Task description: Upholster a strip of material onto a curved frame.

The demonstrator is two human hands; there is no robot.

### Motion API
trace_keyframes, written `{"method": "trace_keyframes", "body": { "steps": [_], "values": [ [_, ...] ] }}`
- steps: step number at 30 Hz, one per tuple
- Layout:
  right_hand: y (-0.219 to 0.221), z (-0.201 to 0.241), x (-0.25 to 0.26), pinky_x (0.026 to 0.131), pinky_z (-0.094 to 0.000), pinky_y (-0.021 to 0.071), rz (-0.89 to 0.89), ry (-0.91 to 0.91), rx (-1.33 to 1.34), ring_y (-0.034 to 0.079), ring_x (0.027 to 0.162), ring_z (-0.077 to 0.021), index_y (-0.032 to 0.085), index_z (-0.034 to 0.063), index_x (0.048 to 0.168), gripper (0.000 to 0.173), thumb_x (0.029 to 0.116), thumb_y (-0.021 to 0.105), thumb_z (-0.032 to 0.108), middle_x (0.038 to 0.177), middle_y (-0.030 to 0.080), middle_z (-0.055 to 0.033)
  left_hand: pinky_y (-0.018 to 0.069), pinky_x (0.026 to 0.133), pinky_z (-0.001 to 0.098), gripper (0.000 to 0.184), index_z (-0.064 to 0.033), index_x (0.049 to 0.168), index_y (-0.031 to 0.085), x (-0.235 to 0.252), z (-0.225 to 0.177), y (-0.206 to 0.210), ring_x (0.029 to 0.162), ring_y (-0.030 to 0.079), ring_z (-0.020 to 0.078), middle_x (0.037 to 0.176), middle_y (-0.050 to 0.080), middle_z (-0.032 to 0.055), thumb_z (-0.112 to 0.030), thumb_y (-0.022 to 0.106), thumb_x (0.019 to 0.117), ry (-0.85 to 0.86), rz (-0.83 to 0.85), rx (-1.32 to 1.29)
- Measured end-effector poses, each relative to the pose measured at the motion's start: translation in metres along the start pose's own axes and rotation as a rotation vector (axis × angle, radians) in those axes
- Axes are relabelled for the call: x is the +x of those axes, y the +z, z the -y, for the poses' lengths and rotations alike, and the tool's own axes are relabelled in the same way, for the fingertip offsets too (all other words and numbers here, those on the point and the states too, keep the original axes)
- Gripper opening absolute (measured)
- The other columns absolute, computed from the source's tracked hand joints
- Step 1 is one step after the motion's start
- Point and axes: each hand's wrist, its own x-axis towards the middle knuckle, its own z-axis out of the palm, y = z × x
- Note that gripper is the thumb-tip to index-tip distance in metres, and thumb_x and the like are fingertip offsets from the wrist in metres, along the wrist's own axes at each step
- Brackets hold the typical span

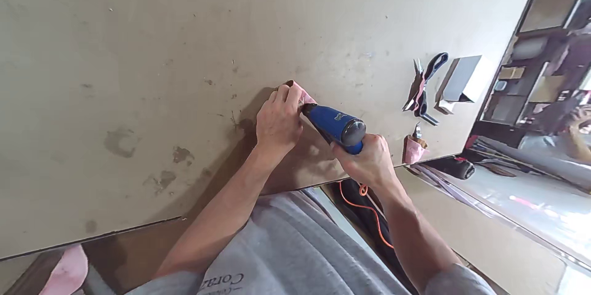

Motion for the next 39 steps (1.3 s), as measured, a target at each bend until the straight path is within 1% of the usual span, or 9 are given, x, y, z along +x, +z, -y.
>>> {"method": "trace_keyframes", "body": {
  "steps": [7, 11, 14, 16, 18, 22, 28, 33, 39],
  "values": [
    [-0.001, 0.006, -0.002, 0.057, -0.0376, 0.0476, 0.098, -0.055, 0.015, 0.063, 0.063, -0.0096, 0.073, 0.0175, 0.087, 0.021, 0.0829, 0.067, 0.037, 0.067, 0.064, 0.0036, 0.0585, 0.073, 0.0487, 0.016, -0.0041, 0.108, 0.066, 0.001, 0.005, -0.002, 0.094, 0.069, 0.0331, 0.105, 0.066, 0.0153, -0.017, 0.065, 0.0987, -0.004, -0.002, -0.107],
    [-0.007, -0.010, -0.007, 0.058, -0.0407, 0.0488, 0.038, -0.012, 0.039, 0.064, 0.064, -0.0119, 0.073, 0.0158, 0.083, 0.025, 0.0830, 0.068, 0.041, 0.067, 0.065, 0.0017, 0.0583, 0.083, 0.0474, 0.021, -0.0046, 0.111, 0.068, -0.002, 0.006, 0.000, 0.100, 0.069, 0.0300, 0.110, 0.069, 0.0140, -0.020, 0.058, 0.1027, -0.037, -0.096, -0.163],
    [-0.021, -0.043, -0.018, 0.061, -0.0438, 0.0549, -0.096, 0.178, 0.109, 0.067, 0.067, -0.0139, 0.073, 0.0128, 0.088, 0.033, 0.0853, 0.070, 0.045, 0.073, 0.068, -0.0007, 0.0550, 0.092, 0.0467, 0.029, -0.0057, 0.123, 0.069, -0.001, 0.007, -0.002, 0.112, 0.067, 0.0323, 0.125, 0.070, 0.0143, -0.015, 0.051, 0.1022, 0.130, -0.219, -0.052],
    [-0.031, -0.064, -0.026, 0.062, -0.0462, 0.0534, -0.134, 0.274, 0.110, 0.066, 0.068, -0.0159, 0.072, 0.0117, 0.090, 0.036, 0.0857, 0.068, 0.047, 0.074, 0.068, -0.0022, 0.0540, 0.091, 0.0470, 0.038, -0.0101, 0.126, 0.070, 0.000, 0.005, -0.001, 0.113, 0.067, 0.0305, 0.125, 0.071, 0.0103, -0.024, 0.056, 0.0935, 0.270, -0.195, 0.064],
    [-0.033, -0.079, -0.034, 0.062, -0.0469, 0.0506, -0.155, 0.294, 0.094, 0.065, 0.068, -0.0165, 0.071, 0.0126, 0.089, 0.036, 0.0862, 0.066, 0.049, 0.072, 0.066, -0.0020, 0.0534, 0.088, 0.0473, 0.041, -0.0145, 0.121, 0.073, 0.002, -0.005, 0.001, 0.111, 0.066, 0.0289, 0.121, 0.072, 0.0065, -0.036, 0.066, 0.0865, 0.283, -0.147, 0.194],
    [-0.017, -0.088, -0.041, 0.061, -0.0423, 0.0515, -0.163, 0.281, 0.217, 0.065, 0.067, -0.0121, 0.072, 0.0145, 0.089, 0.034, 0.0857, 0.067, 0.048, 0.072, 0.066, 0.0014, 0.0513, 0.083, 0.0470, 0.024, -0.0167, 0.111, 0.076, 0.005, -0.024, 0.009, 0.106, 0.066, 0.0296, 0.109, 0.072, 0.0070, -0.034, 0.068, 0.0964, 0.237, -0.183, 0.339],
    [-0.003, -0.090, -0.036, 0.060, -0.0394, 0.0512, -0.108, 0.236, 0.286, 0.065, 0.067, -0.0092, 0.072, 0.0180, 0.091, 0.032, 0.0868, 0.066, 0.049, 0.072, 0.067, 0.0036, 0.0576, 0.083, 0.0358, 0.015, -0.0136, 0.104, 0.082, 0.005, -0.010, 0.024, 0.097, 0.071, 0.0233, 0.098, 0.077, 0.0054, -0.020, 0.069, 0.0980, 0.367, -0.303, 0.211],
    [-0.016, -0.079, -0.025, 0.059, -0.0385, 0.0498, -0.131, 0.109, 0.232, 0.065, 0.066, -0.0099, 0.073, 0.0171, 0.091, 0.031, 0.0878, 0.065, 0.047, 0.070, 0.067, 0.0023, 0.0551, 0.068, 0.0319, 0.015, -0.0136, 0.100, 0.083, 0.007, -0.001, 0.020, 0.079, 0.069, 0.0175, 0.084, 0.074, 0.0048, -0.022, 0.071, 0.0955, 0.314, -0.378, 0.107],
    [-0.034, -0.053, 0.004, 0.058, -0.0386, 0.0505, -0.103, -0.125, 0.171, 0.066, 0.067, -0.0104, 0.076, 0.0187, 0.103, 0.031, 0.0864, 0.065, 0.043, 0.073, 0.069, 0.0017, 0.0549, 0.068, 0.0311, 0.026, -0.0086, 0.092, 0.079, 0.011, 0.003, 0.014, 0.076, 0.066, 0.0161, 0.080, 0.068, 0.0068, -0.030, 0.066, 0.0986, 0.186, -0.346, -0.020]
  ]
}}
